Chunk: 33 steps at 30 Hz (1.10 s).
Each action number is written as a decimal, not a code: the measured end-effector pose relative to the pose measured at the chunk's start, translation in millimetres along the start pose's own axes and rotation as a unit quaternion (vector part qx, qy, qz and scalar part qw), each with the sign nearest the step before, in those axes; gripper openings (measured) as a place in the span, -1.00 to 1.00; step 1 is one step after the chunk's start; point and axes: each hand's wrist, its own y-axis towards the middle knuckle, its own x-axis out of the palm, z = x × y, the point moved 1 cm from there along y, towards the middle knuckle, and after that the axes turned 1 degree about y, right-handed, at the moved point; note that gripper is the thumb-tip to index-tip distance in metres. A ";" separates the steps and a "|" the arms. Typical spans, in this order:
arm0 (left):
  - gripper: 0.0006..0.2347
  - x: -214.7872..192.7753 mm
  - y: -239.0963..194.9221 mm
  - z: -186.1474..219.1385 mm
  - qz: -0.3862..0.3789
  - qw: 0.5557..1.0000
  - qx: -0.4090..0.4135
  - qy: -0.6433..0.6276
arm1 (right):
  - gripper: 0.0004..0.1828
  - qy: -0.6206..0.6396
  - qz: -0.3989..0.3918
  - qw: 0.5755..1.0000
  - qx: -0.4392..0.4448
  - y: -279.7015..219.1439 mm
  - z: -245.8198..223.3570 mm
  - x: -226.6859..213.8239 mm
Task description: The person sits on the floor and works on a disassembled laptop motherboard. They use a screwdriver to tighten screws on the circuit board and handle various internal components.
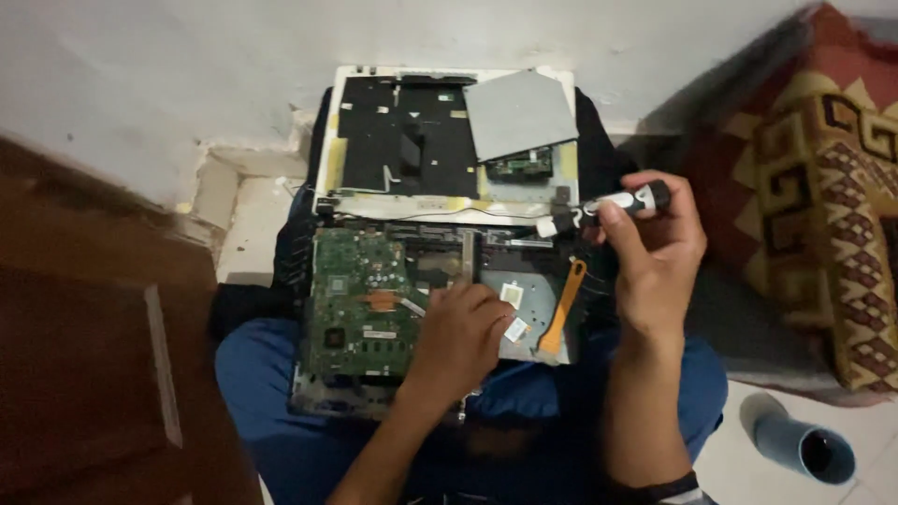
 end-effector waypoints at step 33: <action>-0.76 -94.3 -66.6 -34.8 0.136 0.971 -0.147 0.127 | -0.68 -0.061 -0.248 0.967 0.011 -49.1 -22.5 81.1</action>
